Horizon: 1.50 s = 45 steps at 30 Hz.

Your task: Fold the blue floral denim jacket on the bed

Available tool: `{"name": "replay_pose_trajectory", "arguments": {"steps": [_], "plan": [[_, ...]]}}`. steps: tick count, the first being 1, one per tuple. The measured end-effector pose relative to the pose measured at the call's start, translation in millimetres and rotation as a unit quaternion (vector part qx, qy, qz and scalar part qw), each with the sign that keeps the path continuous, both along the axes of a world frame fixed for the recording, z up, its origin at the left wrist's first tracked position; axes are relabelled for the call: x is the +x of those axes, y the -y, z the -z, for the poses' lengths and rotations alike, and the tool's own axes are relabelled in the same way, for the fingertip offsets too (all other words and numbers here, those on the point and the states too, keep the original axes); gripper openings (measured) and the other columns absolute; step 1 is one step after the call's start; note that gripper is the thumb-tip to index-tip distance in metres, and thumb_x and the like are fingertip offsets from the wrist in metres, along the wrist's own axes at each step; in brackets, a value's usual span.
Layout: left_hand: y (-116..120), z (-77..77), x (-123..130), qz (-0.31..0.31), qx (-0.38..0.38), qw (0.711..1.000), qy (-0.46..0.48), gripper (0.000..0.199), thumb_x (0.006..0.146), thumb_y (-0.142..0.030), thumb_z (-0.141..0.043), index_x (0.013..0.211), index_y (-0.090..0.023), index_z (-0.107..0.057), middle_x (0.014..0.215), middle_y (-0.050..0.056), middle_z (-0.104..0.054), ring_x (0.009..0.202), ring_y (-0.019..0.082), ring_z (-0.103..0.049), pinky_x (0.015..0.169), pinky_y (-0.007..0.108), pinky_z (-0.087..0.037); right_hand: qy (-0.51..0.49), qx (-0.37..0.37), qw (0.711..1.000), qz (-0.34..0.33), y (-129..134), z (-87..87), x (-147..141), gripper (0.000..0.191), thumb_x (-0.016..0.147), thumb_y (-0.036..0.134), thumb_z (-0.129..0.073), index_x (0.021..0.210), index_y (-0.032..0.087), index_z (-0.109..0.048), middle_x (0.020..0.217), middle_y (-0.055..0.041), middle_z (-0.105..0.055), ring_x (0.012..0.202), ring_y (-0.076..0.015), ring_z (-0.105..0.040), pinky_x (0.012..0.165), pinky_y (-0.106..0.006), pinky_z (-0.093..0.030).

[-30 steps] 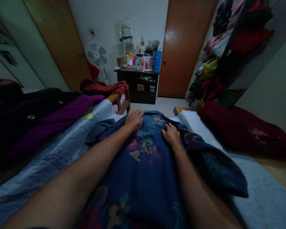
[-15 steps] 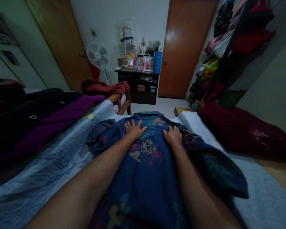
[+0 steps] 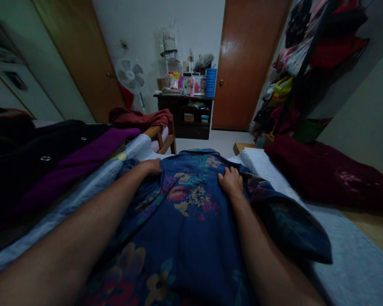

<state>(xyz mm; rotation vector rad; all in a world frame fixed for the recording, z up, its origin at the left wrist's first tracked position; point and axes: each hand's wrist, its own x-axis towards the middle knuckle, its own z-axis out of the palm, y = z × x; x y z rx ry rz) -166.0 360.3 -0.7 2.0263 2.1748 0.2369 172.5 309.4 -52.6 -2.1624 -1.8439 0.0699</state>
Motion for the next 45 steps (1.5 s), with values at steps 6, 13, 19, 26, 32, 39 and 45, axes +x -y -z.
{"name": "replay_pose_trajectory", "arguments": {"steps": [6, 13, 19, 26, 32, 39, 45], "plan": [[19.0, -4.6, 0.0, 0.053, -0.049, 0.993, -0.095, 0.069, 0.075, -0.029, -0.062, 0.140, -0.020, -0.043, 0.126, 0.015, -0.065, 0.113, 0.029, -0.063, 0.091, 0.034, -0.049, -0.023, 0.027, 0.989, -0.147, -1.0, -4.9, 2.2, 0.052, 0.092, 0.018, -0.042, 0.144, 0.014, -0.043, 0.148, -0.0093, -0.047, 0.136, -0.0184, -0.040, 0.115, -0.030, -0.025], [32.2, -34.8, -3.8, 0.066, 0.042, 0.979, -0.188, 0.045, 0.093, -0.031, -0.041, 0.138, -0.032, -0.048, 0.122, 0.011, -0.063, 0.104, 0.032, -0.063, 0.090, 0.042, -0.047, -0.003, -0.024, 0.986, -0.167, 2.5, -10.3, -2.3, 0.050, 0.097, 0.038, -0.043, 0.142, 0.018, -0.047, 0.151, -0.0083, -0.043, 0.141, -0.0243, -0.034, 0.115, -0.037, -0.023], [34.1, -14.1, 25.7, 0.095, 0.087, 0.963, -0.235, 0.033, 0.090, -0.012, -0.043, 0.112, -0.018, -0.066, 0.120, 0.014, -0.063, 0.119, 0.030, -0.052, 0.108, 0.052, -0.029, 0.023, -0.058, 0.986, -0.155, 5.3, -11.5, -5.4, 0.065, 0.094, 0.054, -0.042, 0.151, 0.023, -0.034, 0.158, -0.0056, -0.030, 0.144, -0.0287, -0.025, 0.116, -0.045, -0.019], [38.1, 5.5, 126.6, 0.175, 0.101, 0.972, -0.121, 0.045, 0.095, -0.028, -0.041, 0.138, -0.021, -0.048, 0.150, 0.010, -0.043, 0.141, 0.025, -0.034, 0.116, 0.045, -0.024, 0.037, -0.064, 0.985, -0.156, 1.9, -7.3, -6.3, 0.070, 0.092, 0.059, -0.040, 0.151, 0.022, -0.032, 0.160, -0.0058, -0.026, 0.146, -0.0295, -0.021, 0.116, -0.047, -0.018], [40.8, 40.1, 156.5, 0.184, 0.026, 0.982, -0.043, 0.067, 0.094, -0.064, -0.027, 0.147, -0.026, -0.037, 0.158, 0.007, -0.031, 0.147, 0.032, -0.021, 0.116, 0.051, -0.021, 0.029, -0.051, 0.989, -0.137, 2.2, -8.4, -2.5, 0.063, 0.094, 0.054, -0.041, 0.148, 0.022, -0.038, 0.157, -0.0095, -0.031, 0.143, -0.0275, -0.028, 0.115, -0.046, -0.020], [20.8, 44.5, 108.5, -0.010, 0.011, 0.999, -0.031, 0.075, 0.089, -0.071, -0.023, 0.150, -0.029, -0.034, 0.161, 0.009, -0.025, 0.146, 0.039, -0.021, 0.116, 0.056, -0.017, 0.001, -0.041, 0.999, -0.009, -0.9, -6.1, 6.6, 0.061, 0.095, 0.051, -0.039, 0.143, 0.013, -0.044, 0.153, -0.0207, -0.035, 0.142, -0.0330, -0.030, 0.109, -0.046, -0.031], [19.1, 49.5, 92.8, -0.050, 0.040, 0.997, -0.042, 0.072, 0.089, -0.066, -0.031, 0.149, -0.027, -0.037, 0.158, 0.012, -0.031, 0.145, 0.038, -0.024, 0.115, 0.057, -0.019, 0.001, -0.006, 1.000, -0.022, -3.9, -3.2, 5.6, 0.063, 0.093, 0.043, -0.046, 0.146, 0.008, -0.038, 0.155, -0.0206, -0.030, 0.144, -0.0337, -0.024, 0.113, -0.045, -0.026]]}}
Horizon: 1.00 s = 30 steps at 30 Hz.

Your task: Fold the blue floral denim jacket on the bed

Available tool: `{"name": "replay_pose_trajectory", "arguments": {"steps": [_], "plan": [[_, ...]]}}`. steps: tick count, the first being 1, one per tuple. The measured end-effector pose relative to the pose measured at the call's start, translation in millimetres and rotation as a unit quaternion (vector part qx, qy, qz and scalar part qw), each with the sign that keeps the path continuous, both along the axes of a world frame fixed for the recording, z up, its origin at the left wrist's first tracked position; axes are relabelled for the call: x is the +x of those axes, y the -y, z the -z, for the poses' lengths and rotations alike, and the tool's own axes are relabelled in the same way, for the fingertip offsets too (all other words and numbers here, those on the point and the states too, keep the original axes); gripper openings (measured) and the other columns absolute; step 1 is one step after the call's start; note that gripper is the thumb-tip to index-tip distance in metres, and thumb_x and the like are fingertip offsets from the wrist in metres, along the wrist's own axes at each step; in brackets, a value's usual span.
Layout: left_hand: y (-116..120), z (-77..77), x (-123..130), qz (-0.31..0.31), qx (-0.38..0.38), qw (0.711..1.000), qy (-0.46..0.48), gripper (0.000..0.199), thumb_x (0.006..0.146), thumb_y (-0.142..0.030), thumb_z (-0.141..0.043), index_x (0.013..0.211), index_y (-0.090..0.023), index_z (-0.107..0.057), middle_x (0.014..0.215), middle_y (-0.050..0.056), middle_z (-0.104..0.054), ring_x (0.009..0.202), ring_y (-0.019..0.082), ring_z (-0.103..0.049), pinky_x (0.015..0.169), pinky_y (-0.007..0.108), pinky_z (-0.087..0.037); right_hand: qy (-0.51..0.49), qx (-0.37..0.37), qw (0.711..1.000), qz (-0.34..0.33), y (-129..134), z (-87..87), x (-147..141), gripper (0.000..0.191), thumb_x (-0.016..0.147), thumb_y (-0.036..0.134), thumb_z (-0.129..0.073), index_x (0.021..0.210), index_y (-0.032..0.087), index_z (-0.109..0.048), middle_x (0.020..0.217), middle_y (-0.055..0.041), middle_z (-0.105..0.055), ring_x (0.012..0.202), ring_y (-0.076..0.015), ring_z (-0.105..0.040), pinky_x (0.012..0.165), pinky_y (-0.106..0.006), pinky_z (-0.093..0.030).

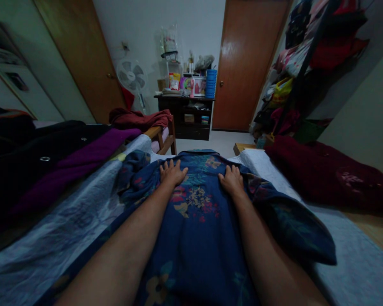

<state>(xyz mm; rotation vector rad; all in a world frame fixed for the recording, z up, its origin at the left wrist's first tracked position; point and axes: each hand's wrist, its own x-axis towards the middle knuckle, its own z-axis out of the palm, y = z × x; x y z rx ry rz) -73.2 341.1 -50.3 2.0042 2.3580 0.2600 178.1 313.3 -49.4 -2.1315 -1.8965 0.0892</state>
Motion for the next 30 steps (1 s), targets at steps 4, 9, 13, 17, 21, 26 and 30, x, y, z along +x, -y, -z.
{"name": "replay_pose_trajectory", "arguments": {"steps": [4, 9, 13, 17, 21, 26, 30], "plan": [[4.3, -0.4, 4.5, 0.020, 0.008, 1.000, -0.002, 0.069, 0.090, -0.061, -0.030, 0.149, -0.026, -0.036, 0.158, 0.011, -0.031, 0.146, 0.036, -0.022, 0.116, 0.059, -0.016, 0.001, 0.045, 0.993, -0.113, -3.8, -3.0, -10.6, 0.056, 0.096, 0.032, -0.038, 0.147, 0.012, -0.036, 0.158, -0.0115, -0.029, 0.146, -0.0241, -0.023, 0.118, -0.039, -0.020], [8.2, -2.7, 5.6, 0.038, 0.012, 0.999, 0.003, 0.069, 0.090, -0.062, -0.030, 0.149, -0.027, -0.036, 0.159, 0.008, -0.030, 0.147, 0.036, -0.020, 0.117, 0.058, -0.014, -0.010, 0.012, 0.980, -0.198, -13.3, -5.7, -33.8, 0.059, 0.099, 0.045, -0.030, 0.150, 0.016, -0.033, 0.158, -0.0084, -0.031, 0.145, -0.0235, -0.026, 0.116, -0.041, -0.023], [8.7, -4.1, 5.6, 0.023, -0.005, 1.000, 0.012, 0.074, 0.087, -0.068, -0.032, 0.150, -0.030, -0.035, 0.159, 0.009, -0.028, 0.146, 0.041, -0.019, 0.116, 0.058, -0.015, 0.027, -0.039, 0.982, -0.186, -28.7, -5.9, -24.5, 0.064, 0.098, 0.054, -0.029, 0.151, 0.020, -0.029, 0.161, -0.0068, -0.022, 0.146, -0.0263, -0.022, 0.117, -0.048, -0.018], [7.3, -4.5, 5.5, 0.017, -0.013, 1.000, 0.011, 0.074, 0.086, -0.069, -0.032, 0.149, -0.032, -0.035, 0.160, 0.009, -0.027, 0.146, 0.041, -0.019, 0.115, 0.060, -0.016, 0.064, -0.075, 0.987, -0.129, -42.1, -6.6, 5.7, 0.066, 0.098, 0.058, -0.022, 0.150, 0.020, -0.032, 0.160, -0.0101, -0.025, 0.146, -0.0266, -0.022, 0.116, -0.048, -0.017], [5.8, -2.5, 4.5, 0.018, -0.006, 1.000, 0.010, 0.074, 0.086, -0.069, -0.033, 0.149, -0.032, -0.036, 0.159, 0.010, -0.029, 0.145, 0.042, -0.021, 0.114, 0.061, -0.017, 0.097, -0.079, 0.990, -0.071, -46.7, -10.6, 22.9, 0.071, 0.094, 0.067, -0.024, 0.150, 0.024, -0.033, 0.156, -0.0145, -0.030, 0.143, -0.0332, -0.027, 0.112, -0.048, -0.022], [5.2, -0.1, 3.5, 0.018, 0.002, 1.000, 0.010, 0.073, 0.086, -0.070, -0.034, 0.148, -0.032, -0.037, 0.158, 0.010, -0.030, 0.144, 0.042, -0.022, 0.113, 0.061, -0.018, 0.145, -0.132, 0.975, -0.106, -49.6, -31.8, 35.6, 0.053, 0.097, 0.049, -0.035, 0.143, 0.023, -0.044, 0.140, -0.0146, -0.052, 0.126, -0.0284, -0.051, 0.102, -0.042, -0.037], [5.8, -0.5, 3.9, 0.018, 0.005, 1.000, 0.010, 0.073, 0.086, -0.069, -0.034, 0.148, -0.031, -0.038, 0.158, 0.010, -0.031, 0.144, 0.041, -0.022, 0.114, 0.059, -0.018, 0.186, -0.145, 0.968, -0.090, -39.2, -61.5, 62.0, 0.045, 0.087, 0.031, -0.057, 0.130, 0.017, -0.056, 0.127, -0.0178, -0.061, 0.117, -0.0306, -0.057, 0.096, -0.041, -0.042]]}}
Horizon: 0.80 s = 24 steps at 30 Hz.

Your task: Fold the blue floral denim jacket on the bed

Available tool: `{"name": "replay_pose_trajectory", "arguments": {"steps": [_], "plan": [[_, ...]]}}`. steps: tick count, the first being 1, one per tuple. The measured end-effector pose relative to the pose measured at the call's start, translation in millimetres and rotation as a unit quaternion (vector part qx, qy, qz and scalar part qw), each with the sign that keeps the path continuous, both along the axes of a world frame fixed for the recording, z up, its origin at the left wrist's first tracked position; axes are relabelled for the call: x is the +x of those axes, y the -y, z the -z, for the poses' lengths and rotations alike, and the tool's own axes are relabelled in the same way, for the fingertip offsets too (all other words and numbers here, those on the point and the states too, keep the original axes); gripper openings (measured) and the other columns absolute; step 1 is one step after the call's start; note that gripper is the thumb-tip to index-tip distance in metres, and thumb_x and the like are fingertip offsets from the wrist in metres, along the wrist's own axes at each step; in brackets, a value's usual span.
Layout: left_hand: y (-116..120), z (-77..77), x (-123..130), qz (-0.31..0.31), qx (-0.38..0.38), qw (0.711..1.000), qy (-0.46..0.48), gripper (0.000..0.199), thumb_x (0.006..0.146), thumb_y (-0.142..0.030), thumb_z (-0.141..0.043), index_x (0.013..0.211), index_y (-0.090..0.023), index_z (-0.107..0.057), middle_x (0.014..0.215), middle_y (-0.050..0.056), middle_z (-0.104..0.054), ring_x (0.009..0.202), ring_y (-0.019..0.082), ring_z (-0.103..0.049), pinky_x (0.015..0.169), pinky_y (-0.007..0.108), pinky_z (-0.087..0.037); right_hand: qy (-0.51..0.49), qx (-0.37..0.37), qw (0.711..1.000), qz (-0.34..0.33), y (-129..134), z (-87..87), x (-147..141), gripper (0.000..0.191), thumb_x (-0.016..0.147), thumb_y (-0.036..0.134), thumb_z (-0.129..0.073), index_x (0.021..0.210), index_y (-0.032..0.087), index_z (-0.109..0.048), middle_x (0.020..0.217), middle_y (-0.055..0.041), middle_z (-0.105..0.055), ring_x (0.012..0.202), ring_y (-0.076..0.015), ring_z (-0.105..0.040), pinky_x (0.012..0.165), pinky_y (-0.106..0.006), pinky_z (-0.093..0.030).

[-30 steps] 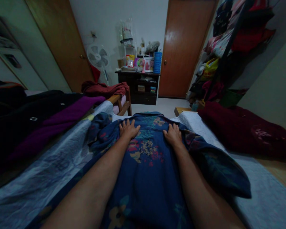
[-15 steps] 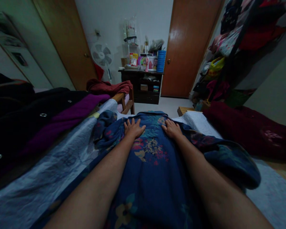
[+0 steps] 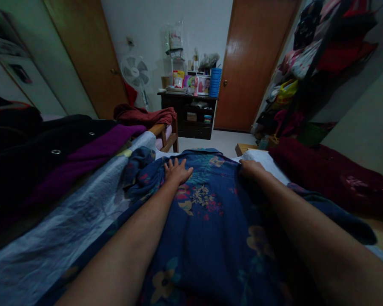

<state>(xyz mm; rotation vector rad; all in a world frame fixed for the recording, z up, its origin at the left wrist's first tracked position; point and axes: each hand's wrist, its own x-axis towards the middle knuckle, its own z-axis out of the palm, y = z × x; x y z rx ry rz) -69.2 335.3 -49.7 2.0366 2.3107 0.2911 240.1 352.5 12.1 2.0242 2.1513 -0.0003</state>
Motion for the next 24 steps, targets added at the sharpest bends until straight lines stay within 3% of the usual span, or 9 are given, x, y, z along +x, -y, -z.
{"name": "replay_pose_trajectory", "arguments": {"steps": [4, 8, 16, 20, 24], "plan": [[0.4, -0.3, 0.6, -0.001, 0.004, 1.000, 0.001, 0.072, 0.085, -0.068, -0.036, 0.147, -0.030, -0.040, 0.157, 0.011, -0.033, 0.144, 0.041, -0.024, 0.113, 0.059, -0.018, 0.047, -0.002, 0.999, 0.007, 26.6, -23.1, 22.3, 0.040, 0.083, 0.028, -0.062, 0.121, 0.016, -0.062, 0.124, -0.0182, -0.063, 0.116, -0.0312, -0.058, 0.092, -0.040, -0.044], [-0.1, 0.7, 0.5, -0.005, 0.010, 1.000, 0.000, 0.071, 0.086, -0.067, -0.035, 0.146, -0.030, -0.041, 0.156, 0.012, -0.034, 0.144, 0.040, -0.024, 0.114, 0.058, -0.018, 0.074, -0.013, 0.996, 0.040, 49.9, -32.3, 29.2, 0.032, 0.089, 0.032, -0.055, 0.113, 0.016, -0.067, 0.116, -0.0166, -0.067, 0.108, -0.0289, -0.063, 0.083, -0.036, -0.048], [0.2, 1.1, 0.4, -0.005, 0.016, 1.000, 0.000, 0.070, 0.086, -0.066, -0.035, 0.146, -0.029, -0.042, 0.155, 0.012, -0.035, 0.143, 0.040, -0.026, 0.114, 0.057, -0.019, 0.064, 0.060, 0.995, 0.050, 55.9, -43.0, 38.2, 0.036, 0.095, 0.020, -0.037, 0.119, 0.017, -0.064, 0.111, -0.0184, -0.068, 0.101, -0.0272, -0.066, 0.079, -0.035, -0.048], [-0.5, 1.4, 0.2, -0.005, 0.017, 1.000, 0.003, 0.070, 0.086, -0.066, -0.035, 0.146, -0.029, -0.042, 0.156, 0.012, -0.035, 0.143, 0.040, -0.026, 0.114, 0.057, -0.020, 0.074, 0.050, 0.993, 0.073, 48.0, -40.2, 23.0, 0.034, 0.093, 0.022, -0.042, 0.117, 0.016, -0.066, 0.117, -0.0197, -0.065, 0.111, -0.0295, -0.060, 0.088, -0.041, -0.045], [0.1, 0.0, 0.2, -0.005, 0.013, 1.000, 0.004, 0.070, 0.086, -0.066, -0.036, 0.146, -0.030, -0.042, 0.156, 0.011, -0.035, 0.143, 0.040, -0.026, 0.114, 0.057, -0.020, 0.037, 0.096, 0.994, 0.029, 34.9, -30.2, -20.9, 0.036, 0.093, 0.026, -0.043, 0.120, 0.016, -0.064, 0.132, -0.0190, -0.057, 0.123, -0.0306, -0.050, 0.100, -0.045, -0.037]]}}
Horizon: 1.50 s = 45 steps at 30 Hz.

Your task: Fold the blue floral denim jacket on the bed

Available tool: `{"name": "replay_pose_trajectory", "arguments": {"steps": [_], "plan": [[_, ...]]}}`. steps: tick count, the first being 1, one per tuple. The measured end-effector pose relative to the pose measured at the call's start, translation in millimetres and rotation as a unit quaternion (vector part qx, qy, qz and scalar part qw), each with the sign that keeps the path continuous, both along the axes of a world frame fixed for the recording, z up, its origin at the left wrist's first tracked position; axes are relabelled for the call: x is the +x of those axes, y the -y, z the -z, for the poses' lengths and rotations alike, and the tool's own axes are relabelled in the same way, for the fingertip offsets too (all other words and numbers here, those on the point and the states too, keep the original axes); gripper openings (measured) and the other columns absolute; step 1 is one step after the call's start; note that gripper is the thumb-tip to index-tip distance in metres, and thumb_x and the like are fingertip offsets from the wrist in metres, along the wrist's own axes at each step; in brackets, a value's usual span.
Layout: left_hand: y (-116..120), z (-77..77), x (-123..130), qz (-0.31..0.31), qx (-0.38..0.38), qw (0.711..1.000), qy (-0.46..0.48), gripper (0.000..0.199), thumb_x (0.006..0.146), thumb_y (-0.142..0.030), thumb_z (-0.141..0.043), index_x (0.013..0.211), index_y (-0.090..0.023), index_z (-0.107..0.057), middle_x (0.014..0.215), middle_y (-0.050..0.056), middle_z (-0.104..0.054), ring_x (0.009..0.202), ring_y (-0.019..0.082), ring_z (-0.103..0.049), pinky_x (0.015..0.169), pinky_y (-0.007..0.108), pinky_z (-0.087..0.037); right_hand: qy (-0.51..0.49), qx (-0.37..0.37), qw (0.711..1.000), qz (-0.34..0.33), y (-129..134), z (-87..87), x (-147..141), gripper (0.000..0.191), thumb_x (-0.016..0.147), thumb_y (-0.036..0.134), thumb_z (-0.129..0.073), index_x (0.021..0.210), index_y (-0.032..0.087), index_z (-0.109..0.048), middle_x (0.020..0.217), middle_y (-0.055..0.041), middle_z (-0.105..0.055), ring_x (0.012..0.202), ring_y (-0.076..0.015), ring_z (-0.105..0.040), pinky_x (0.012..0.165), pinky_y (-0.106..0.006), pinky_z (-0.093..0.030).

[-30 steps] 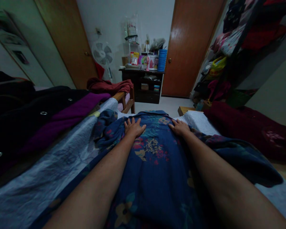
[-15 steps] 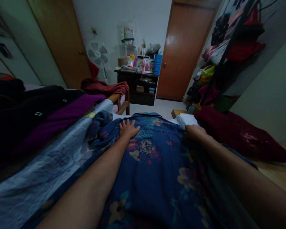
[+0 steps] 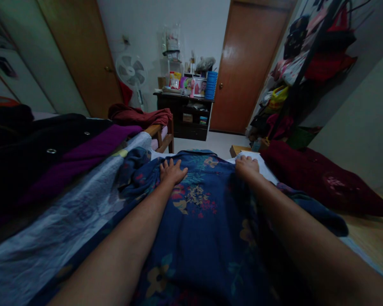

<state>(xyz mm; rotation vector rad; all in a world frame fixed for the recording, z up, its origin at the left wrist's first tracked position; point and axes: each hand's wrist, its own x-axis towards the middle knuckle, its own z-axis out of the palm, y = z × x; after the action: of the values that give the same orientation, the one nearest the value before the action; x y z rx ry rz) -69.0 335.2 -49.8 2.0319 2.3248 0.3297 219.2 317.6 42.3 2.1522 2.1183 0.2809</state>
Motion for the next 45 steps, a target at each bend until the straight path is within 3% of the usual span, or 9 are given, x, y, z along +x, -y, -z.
{"name": "replay_pose_trajectory", "arguments": {"steps": [5, 11, 15, 19, 23, 27, 31, 36, 45], "plan": [[1.6, -1.3, 0.1, 0.001, 0.003, 1.000, 0.003, 0.070, 0.086, -0.065, -0.037, 0.146, -0.029, -0.042, 0.156, 0.011, -0.035, 0.143, 0.040, -0.026, 0.114, 0.056, -0.020, -0.169, -0.028, 0.985, -0.024, 0.4, 42.6, -52.2, 0.058, 0.098, 0.051, -0.029, 0.138, 0.012, -0.047, 0.141, -0.0177, -0.051, 0.130, -0.0281, -0.045, 0.103, -0.039, -0.036], [0.4, 0.8, 0.1, -0.003, 0.008, 1.000, 0.001, 0.067, 0.087, -0.063, -0.038, 0.144, -0.029, -0.043, 0.155, 0.010, -0.037, 0.142, 0.039, -0.028, 0.114, 0.055, -0.021, -0.175, -0.019, 0.984, 0.031, 11.7, 88.8, -47.9, 0.072, 0.095, 0.061, -0.026, 0.152, 0.018, -0.029, 0.160, -0.0114, -0.023, 0.146, -0.0295, -0.019, 0.116, -0.048, -0.015], [2.9, 1.1, 1.6, -0.007, 0.043, 0.999, -0.012, 0.056, 0.089, -0.053, -0.040, 0.136, -0.025, -0.051, 0.145, 0.012, -0.048, 0.136, 0.035, -0.036, 0.111, 0.052, -0.027, -0.177, -0.026, 0.981, 0.068, 9.7, 85.4, -35.4, 0.071, 0.096, 0.057, -0.027, 0.152, 0.014, -0.029, 0.159, -0.0142, -0.023, 0.147, -0.0273, -0.019, 0.116, -0.046, -0.017], [9.4, -2.8, 3.5, 0.039, 0.130, 0.990, -0.036, 0.038, 0.090, -0.035, -0.044, 0.120, -0.018, -0.059, 0.126, 0.014, -0.059, 0.122, 0.031, -0.047, 0.105, 0.047, -0.034, -0.192, -0.019, 0.979, 0.071, 23.2, 73.0, -55.7, 0.069, 0.095, 0.049, -0.036, 0.152, 0.010, -0.026, 0.161, -0.0142, -0.020, 0.148, -0.0311, -0.014, 0.116, -0.050, -0.015], [14.8, -8.5, 4.5, 0.079, 0.129, 0.988, -0.034, 0.030, 0.089, -0.025, -0.043, 0.112, -0.019, -0.062, 0.118, 0.014, -0.059, 0.116, 0.029, -0.050, 0.095, 0.041, -0.041, -0.230, -0.029, 0.970, -0.067, 55.7, 66.4, -104.0, 0.067, 0.096, 0.044, -0.037, 0.154, 0.013, -0.023, 0.163, -0.0098, -0.011, 0.149, -0.0269, -0.010, 0.118, -0.045, -0.015], [17.5, -10.7, 4.4, 0.086, 0.100, 0.991, -0.021, 0.031, 0.089, -0.021, -0.040, 0.111, -0.019, -0.063, 0.114, 0.012, -0.060, 0.110, 0.028, -0.053, 0.092, 0.039, -0.044, -0.250, -0.086, 0.949, -0.173, 86.6, 70.9, -131.4, 0.063, 0.098, 0.051, -0.030, 0.152, 0.020, -0.030, 0.162, -0.0058, -0.019, 0.148, -0.0254, -0.015, 0.117, -0.043, -0.019], [18.2, -9.9, 5.0, 0.069, 0.105, 0.992, -0.016, 0.031, 0.088, -0.024, -0.043, 0.110, -0.019, -0.064, 0.117, 0.013, -0.060, 0.114, 0.030, -0.051, 0.093, 0.042, -0.043, -0.223, -0.095, 0.965, -0.098, 100.8, 71.6, -119.4, 0.068, 0.096, 0.058, -0.028, 0.153, 0.022, -0.028, 0.162, -0.0045, -0.017, 0.149, -0.0284, -0.012, 0.118, -0.048, -0.013], [17.1, -8.5, 6.0, 0.045, 0.120, 0.991, -0.022, 0.031, 0.087, -0.025, -0.044, 0.109, -0.018, -0.064, 0.116, 0.014, -0.061, 0.114, 0.031, -0.050, 0.092, 0.044, -0.042, -0.221, -0.148, 0.964, 0.016, 114.7, 55.0, -100.9, 0.074, 0.093, 0.060, -0.033, 0.152, 0.015, -0.031, 0.161, -0.0134, -0.018, 0.148, -0.0356, -0.013, 0.115, -0.055, -0.016], [14.7, -4.5, 3.4, 0.058, 0.130, 0.989, -0.050, 0.033, 0.088, -0.022, -0.040, 0.109, -0.013, -0.064, 0.110, 0.016, -0.064, 0.106, 0.031, -0.055, 0.086, 0.043, -0.044, -0.258, -0.050, 0.961, -0.083, 159.4, 75.8, -122.6, 0.063, 0.096, 0.052, -0.036, 0.152, 0.023, -0.033, 0.161, -0.0077, -0.022, 0.148, -0.0312, -0.013, 0.117, -0.053, -0.008]]}}
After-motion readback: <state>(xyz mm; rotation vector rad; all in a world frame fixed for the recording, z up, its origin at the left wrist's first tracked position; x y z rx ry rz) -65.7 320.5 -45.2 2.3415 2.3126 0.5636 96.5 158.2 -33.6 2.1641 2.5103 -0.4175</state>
